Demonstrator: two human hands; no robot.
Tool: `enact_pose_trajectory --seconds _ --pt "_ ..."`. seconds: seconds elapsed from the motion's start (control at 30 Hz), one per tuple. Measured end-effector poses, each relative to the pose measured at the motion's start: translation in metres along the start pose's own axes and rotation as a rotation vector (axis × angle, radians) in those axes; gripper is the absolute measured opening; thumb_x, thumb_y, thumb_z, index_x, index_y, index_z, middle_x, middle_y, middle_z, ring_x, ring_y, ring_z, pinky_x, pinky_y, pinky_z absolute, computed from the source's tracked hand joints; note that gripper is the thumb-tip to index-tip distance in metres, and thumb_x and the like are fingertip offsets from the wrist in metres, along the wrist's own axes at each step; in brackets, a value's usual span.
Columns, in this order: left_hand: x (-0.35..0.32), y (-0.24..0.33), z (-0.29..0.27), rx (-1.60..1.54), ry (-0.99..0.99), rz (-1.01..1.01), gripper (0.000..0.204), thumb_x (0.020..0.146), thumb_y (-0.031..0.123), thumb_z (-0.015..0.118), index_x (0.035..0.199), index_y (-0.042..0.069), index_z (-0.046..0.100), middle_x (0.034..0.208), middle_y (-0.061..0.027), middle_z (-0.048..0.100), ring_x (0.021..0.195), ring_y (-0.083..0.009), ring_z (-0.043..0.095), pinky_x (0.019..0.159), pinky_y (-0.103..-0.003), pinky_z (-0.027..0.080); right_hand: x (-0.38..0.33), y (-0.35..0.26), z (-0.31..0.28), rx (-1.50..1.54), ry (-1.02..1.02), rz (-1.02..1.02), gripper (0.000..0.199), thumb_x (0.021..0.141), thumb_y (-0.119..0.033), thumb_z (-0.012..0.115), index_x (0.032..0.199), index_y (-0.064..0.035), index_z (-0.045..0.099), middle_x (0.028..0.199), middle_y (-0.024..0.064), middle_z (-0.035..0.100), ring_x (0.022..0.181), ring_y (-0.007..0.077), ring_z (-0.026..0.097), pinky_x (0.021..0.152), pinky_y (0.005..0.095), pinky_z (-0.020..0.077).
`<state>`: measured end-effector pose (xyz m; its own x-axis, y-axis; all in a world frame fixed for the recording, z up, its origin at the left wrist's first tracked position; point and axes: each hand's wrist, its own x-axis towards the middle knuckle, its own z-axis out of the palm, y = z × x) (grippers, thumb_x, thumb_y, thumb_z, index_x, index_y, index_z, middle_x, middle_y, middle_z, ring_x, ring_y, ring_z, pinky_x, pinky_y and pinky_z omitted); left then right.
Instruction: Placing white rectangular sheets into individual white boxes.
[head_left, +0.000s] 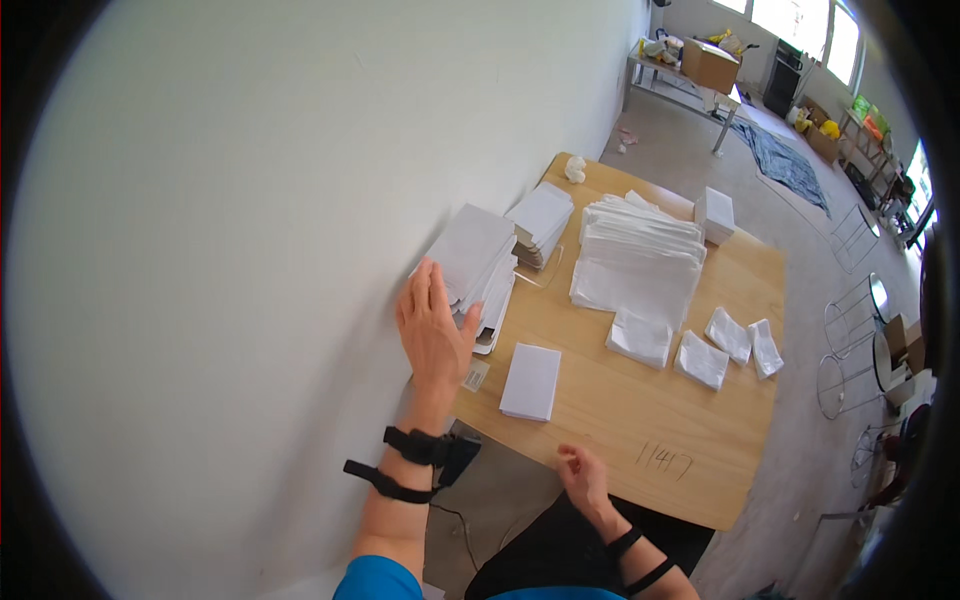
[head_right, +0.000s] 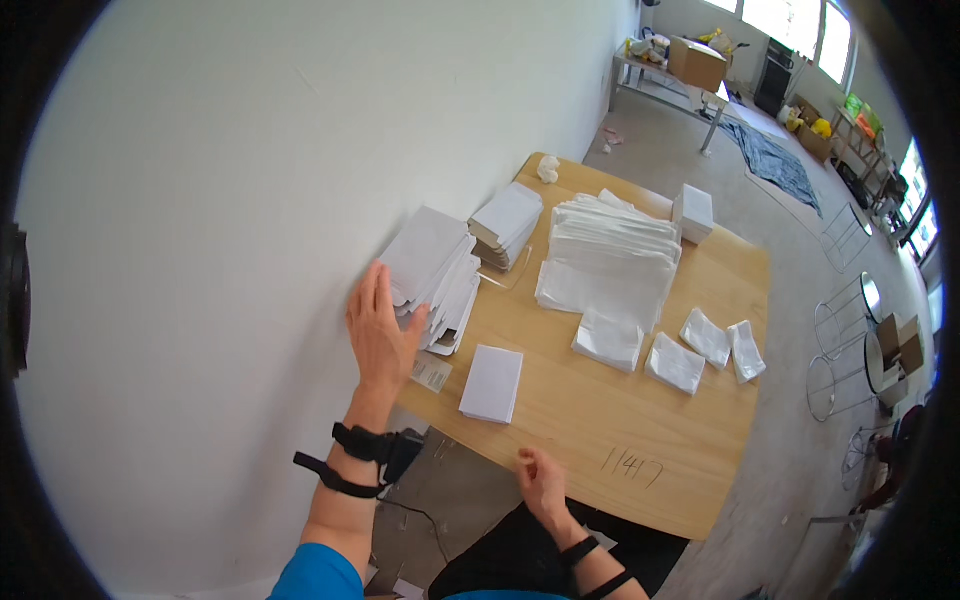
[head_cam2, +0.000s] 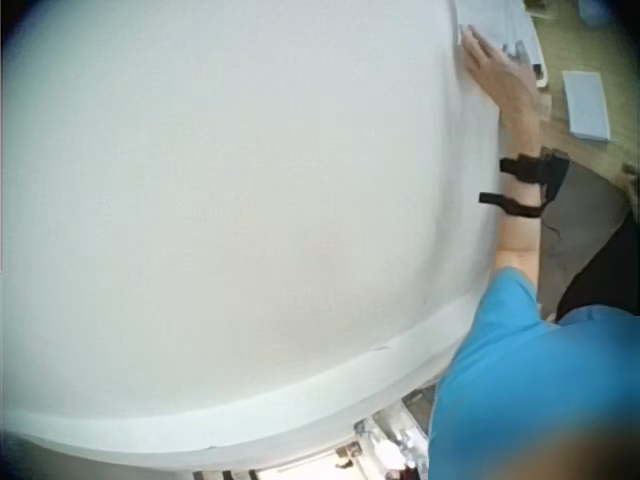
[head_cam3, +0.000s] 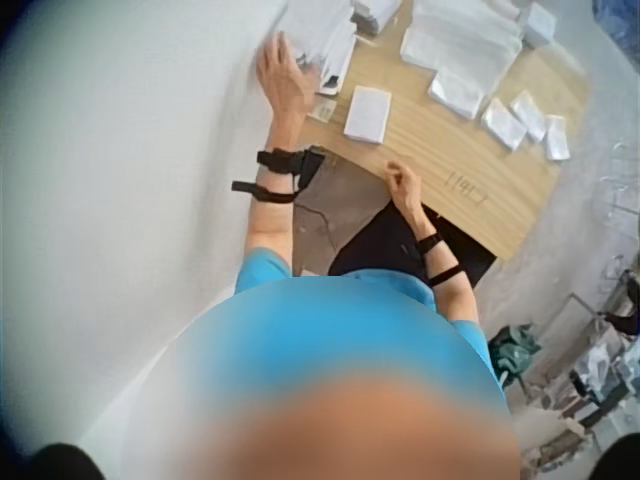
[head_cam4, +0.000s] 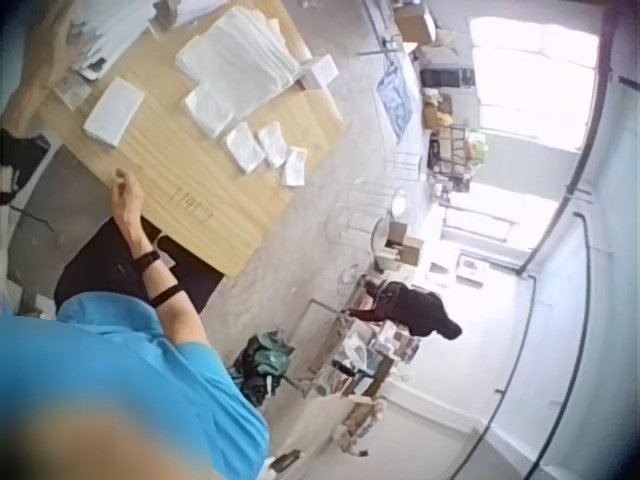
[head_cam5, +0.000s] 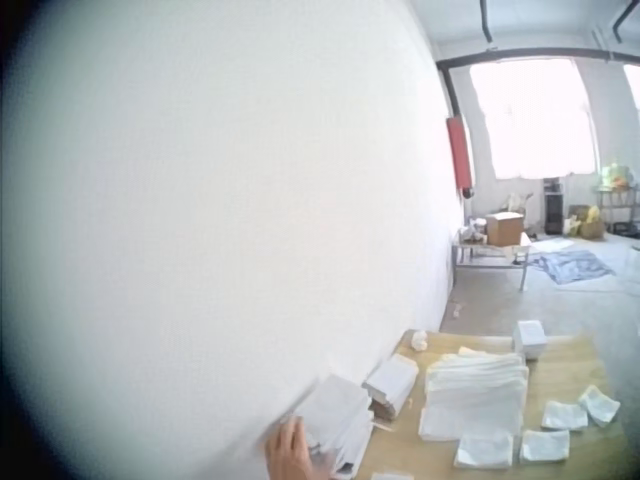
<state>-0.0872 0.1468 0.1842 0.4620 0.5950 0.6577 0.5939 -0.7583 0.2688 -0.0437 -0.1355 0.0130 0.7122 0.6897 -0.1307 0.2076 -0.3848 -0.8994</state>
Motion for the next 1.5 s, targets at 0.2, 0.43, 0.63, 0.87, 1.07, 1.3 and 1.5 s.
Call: enact_pose_trajectory --seconds 0.2,0.43,0.63,0.87,1.07,1.3,1.5 --pt "0.005 -0.024 0.006 0.127 -0.19 -0.007 0.041 0.082 0.018 0.07 0.121 0.006 0.063 0.129 -0.0032 0.061 0.122 -0.0231 0.053 0.114 -0.054 0.027 -0.047 -0.019 -0.026 0.067 -0.118 0.028 0.022 0.087 -0.007 0.069 0.108 -0.0017 0.067 0.079 0.0103 0.069 0.066 0.0157 0.066 0.064 0.0283 0.0526" --pt "0.023 -0.044 -0.009 0.237 -0.185 0.274 0.026 0.087 0.011 0.061 0.112 0.009 0.067 0.116 -0.0015 0.066 0.115 -0.022 0.057 0.115 -0.057 0.027 -0.081 0.002 -0.03 0.199 -0.059 0.032 0.02 0.086 -0.005 0.069 0.105 -0.0015 0.069 0.088 0.0115 0.071 0.071 0.0154 0.067 0.068 0.0282 0.054" --pt "0.048 0.025 -0.06 0.085 0.041 0.599 0.016 0.088 0.009 0.06 0.101 0.009 0.069 0.101 -0.0008 0.069 0.102 -0.0191 0.063 0.115 -0.052 0.03 -0.082 -0.08 -0.081 -0.177 0.254 -0.356 0.023 0.084 -0.002 0.07 0.106 -0.0028 0.068 0.104 0.0148 0.069 0.087 0.0271 0.068 0.076 0.0324 0.0545" --pt "0.014 0.136 -0.145 -0.551 -0.37 0.766 0.014 0.082 0.012 0.075 0.095 0.007 0.073 0.084 -0.006 0.068 0.081 -0.0252 0.065 0.085 -0.037 0.051 -0.06 -0.237 -0.16 -0.193 0.531 -0.67 0.023 0.08 0.0 0.072 0.103 -0.0042 0.068 0.1 0.0138 0.069 0.088 0.029 0.068 0.075 0.0347 0.054" --pt "-0.031 0.148 -0.147 -1.202 -0.914 0.006 0.022 0.087 0.008 0.075 0.107 0.001 0.07 0.096 -0.0035 0.071 0.089 -0.0096 0.064 0.079 -0.025 0.051 -0.085 -0.202 -0.188 0.316 0.323 -0.335 0.017 0.086 0.003 0.069 0.102 0.0001 0.067 0.085 0.0061 0.068 0.073 0.0102 0.065 0.067 0.0247 0.0539" --pt "-0.063 0.157 -0.153 -1.368 -0.987 -0.266 0.011 0.093 0.006 0.067 0.102 0.0 0.068 0.095 0.0011 0.067 0.085 -0.0046 0.057 0.077 -0.021 0.047 -0.105 -0.211 -0.205 0.331 0.325 -0.254 0.017 0.085 0.003 0.071 0.101 0.0009 0.067 0.088 0.0055 0.067 0.077 0.0107 0.066 0.069 0.0257 0.055" --pt "-0.062 0.177 -0.172 -1.273 -0.914 0.015 0.009 0.095 0.004 0.063 0.098 -0.002 0.068 0.094 -0.0033 0.065 0.086 -0.0086 0.058 0.076 -0.024 0.046 -0.105 -0.231 -0.229 -0.282 0.256 -0.661 0.02 0.077 0.001 0.075 0.095 -0.0038 0.067 0.086 0.0095 0.065 0.073 0.0256 0.065 0.062 0.0341 0.0521"
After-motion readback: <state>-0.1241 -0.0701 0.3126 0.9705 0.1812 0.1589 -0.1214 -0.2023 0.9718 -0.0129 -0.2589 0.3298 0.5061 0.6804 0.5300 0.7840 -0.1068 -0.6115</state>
